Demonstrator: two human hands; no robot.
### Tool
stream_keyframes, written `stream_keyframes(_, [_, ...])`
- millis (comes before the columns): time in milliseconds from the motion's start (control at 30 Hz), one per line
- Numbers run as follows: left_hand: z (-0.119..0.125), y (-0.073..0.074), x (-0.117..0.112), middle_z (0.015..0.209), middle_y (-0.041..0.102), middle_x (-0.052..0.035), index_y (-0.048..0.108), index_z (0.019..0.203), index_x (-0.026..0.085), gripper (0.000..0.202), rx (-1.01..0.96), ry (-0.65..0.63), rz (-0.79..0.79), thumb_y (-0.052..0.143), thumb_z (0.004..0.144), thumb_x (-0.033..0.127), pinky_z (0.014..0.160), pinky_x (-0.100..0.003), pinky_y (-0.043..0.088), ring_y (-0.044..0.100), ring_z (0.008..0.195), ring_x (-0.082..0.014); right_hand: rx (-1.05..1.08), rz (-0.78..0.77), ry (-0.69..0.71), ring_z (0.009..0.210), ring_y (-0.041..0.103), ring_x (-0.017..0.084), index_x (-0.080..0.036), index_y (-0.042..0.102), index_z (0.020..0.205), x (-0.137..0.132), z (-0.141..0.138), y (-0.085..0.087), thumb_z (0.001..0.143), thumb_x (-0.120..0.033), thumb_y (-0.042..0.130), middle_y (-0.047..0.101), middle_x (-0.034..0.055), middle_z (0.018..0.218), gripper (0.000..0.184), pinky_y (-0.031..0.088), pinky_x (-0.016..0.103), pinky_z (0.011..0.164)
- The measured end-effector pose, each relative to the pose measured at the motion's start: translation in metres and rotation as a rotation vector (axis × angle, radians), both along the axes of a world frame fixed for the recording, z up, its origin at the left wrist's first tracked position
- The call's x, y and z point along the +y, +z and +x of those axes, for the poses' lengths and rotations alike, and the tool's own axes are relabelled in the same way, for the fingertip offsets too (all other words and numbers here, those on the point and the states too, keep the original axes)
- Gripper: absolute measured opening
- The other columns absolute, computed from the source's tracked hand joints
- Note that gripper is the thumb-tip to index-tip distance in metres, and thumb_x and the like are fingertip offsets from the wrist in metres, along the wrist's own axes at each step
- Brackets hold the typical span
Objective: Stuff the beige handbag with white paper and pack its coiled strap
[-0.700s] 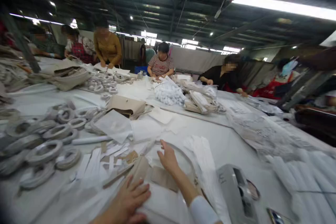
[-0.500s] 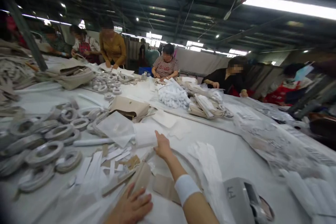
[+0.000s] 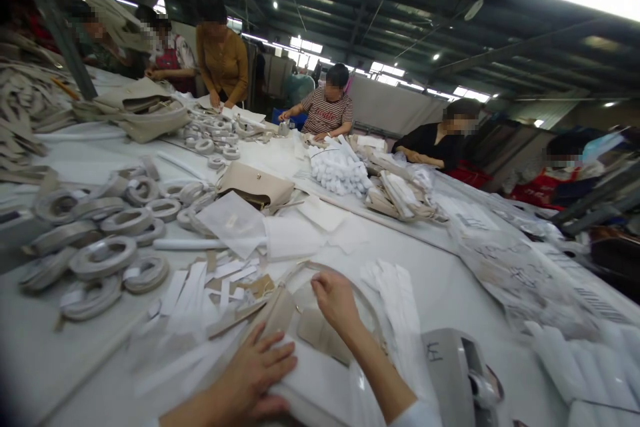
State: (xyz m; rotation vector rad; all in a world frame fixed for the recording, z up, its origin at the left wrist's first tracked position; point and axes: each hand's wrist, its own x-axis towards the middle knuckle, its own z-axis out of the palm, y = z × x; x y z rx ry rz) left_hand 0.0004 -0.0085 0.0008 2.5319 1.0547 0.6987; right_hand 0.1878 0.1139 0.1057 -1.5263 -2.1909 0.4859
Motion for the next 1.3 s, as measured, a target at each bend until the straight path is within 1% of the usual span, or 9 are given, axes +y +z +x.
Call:
stream_keyframes(167, [-0.004, 0.011, -0.003, 0.134, 0.054, -0.0018, 0.044, 0.133, 0.031, 0.053, -0.005, -0.01, -0.063, 0.045, 0.089, 0.061, 0.109, -0.063, 0.02, 0.045, 0.126, -0.0316, 0.048, 0.046, 0.042, 0.061, 0.061, 0.015, -0.02, 0.064, 0.073, -0.046, -0.01, -0.002, 0.085, -0.024, 0.043, 0.067, 0.0009, 0.066, 0.025, 0.041, 0.024, 0.058])
stream_keyframes(367, [0.002, 0.001, -0.004, 0.119, 0.063, -0.0019, 0.051, 0.126, 0.032, 0.046, -0.014, 0.02, -0.005, 0.052, 0.087, 0.056, 0.109, -0.063, 0.019, 0.048, 0.121, -0.0303, -0.124, 0.384, 0.319, 0.065, 0.064, 0.016, -0.019, 0.06, 0.082, -0.111, -0.029, -0.053, 0.075, -0.004, 0.041, 0.069, 0.0024, 0.069, 0.025, 0.048, 0.029, 0.077])
stream_keyframes(467, [0.006, -0.007, -0.006, 0.107, 0.067, -0.0017, 0.057, 0.118, 0.031, 0.038, -0.04, 0.044, -0.018, 0.058, 0.084, 0.047, 0.109, -0.064, 0.017, 0.047, 0.121, -0.0313, -0.087, 0.577, 0.343, 0.065, 0.064, 0.015, -0.018, 0.056, 0.086, -0.134, -0.03, -0.071, 0.078, -0.001, 0.033, 0.067, 0.0031, 0.069, 0.029, 0.049, 0.027, 0.075])
stream_keyframes(733, [0.006, -0.008, -0.007, 0.096, 0.068, -0.0027, 0.061, 0.111, 0.029, 0.032, -0.07, 0.052, -0.008, 0.06, 0.079, 0.029, 0.112, -0.06, 0.015, 0.05, 0.117, -0.03, -0.036, 0.689, 0.347, 0.059, 0.062, 0.013, -0.016, 0.055, 0.09, -0.139, -0.039, -0.063, 0.084, 0.0, 0.03, 0.063, 0.0013, 0.064, 0.031, 0.052, 0.025, 0.066])
stream_keyframes(900, [0.005, -0.006, -0.009, 0.111, 0.065, -0.0036, 0.062, 0.106, 0.028, 0.025, -0.085, 0.037, -0.005, 0.06, 0.083, 0.036, 0.112, -0.061, 0.011, 0.046, 0.123, -0.0306, -0.063, 0.7, 0.365, 0.075, 0.068, 0.015, -0.015, 0.06, 0.101, -0.151, -0.024, -0.065, 0.088, -0.002, 0.033, 0.071, 0.0066, 0.08, 0.033, 0.057, 0.028, 0.076])
stream_keyframes(1000, [0.004, -0.007, -0.011, 0.12, 0.062, -0.0046, 0.057, 0.114, 0.028, 0.029, -0.086, 0.029, -0.035, 0.055, 0.085, 0.028, 0.114, -0.06, 0.011, 0.042, 0.128, -0.0282, -0.094, 0.742, 0.351, 0.083, 0.069, 0.017, -0.015, 0.061, 0.107, -0.158, -0.016, -0.07, 0.088, -0.001, 0.034, 0.073, 0.0093, 0.089, 0.036, 0.058, 0.031, 0.077])
stream_keyframes(1133, [0.003, -0.017, -0.013, 0.144, 0.037, -0.0215, 0.041, 0.127, 0.014, 0.054, -0.181, 0.107, -0.017, 0.055, 0.075, 0.018, 0.11, -0.055, 0.029, 0.034, 0.135, -0.0292, -0.16, 0.788, 0.308, 0.086, 0.07, 0.02, -0.011, 0.062, 0.103, -0.163, -0.018, -0.08, 0.088, -0.003, 0.034, 0.073, 0.0131, 0.09, 0.033, 0.059, 0.033, 0.075])
stream_keyframes(1200, [0.002, -0.023, -0.014, 0.15, 0.024, -0.0245, 0.038, 0.129, 0.012, 0.06, -0.219, 0.15, 0.028, 0.054, 0.071, 0.014, 0.108, -0.054, 0.034, 0.027, 0.138, -0.0308, -0.184, 0.814, 0.286, 0.085, 0.07, 0.021, -0.011, 0.063, 0.099, -0.166, -0.021, -0.083, 0.087, -0.003, 0.035, 0.073, 0.0134, 0.09, 0.032, 0.059, 0.033, 0.076])
stream_keyframes(1300, [0.0, -0.026, -0.015, 0.141, 0.044, -0.0156, 0.046, 0.125, 0.019, 0.051, -0.133, 0.062, 0.105, 0.049, 0.075, 0.01, 0.108, -0.059, 0.03, 0.034, 0.135, -0.0293, -0.168, 0.833, 0.275, 0.086, 0.069, 0.022, -0.011, 0.064, 0.097, -0.174, -0.024, -0.08, 0.084, -0.005, 0.034, 0.073, 0.0148, 0.09, 0.033, 0.057, 0.034, 0.077])
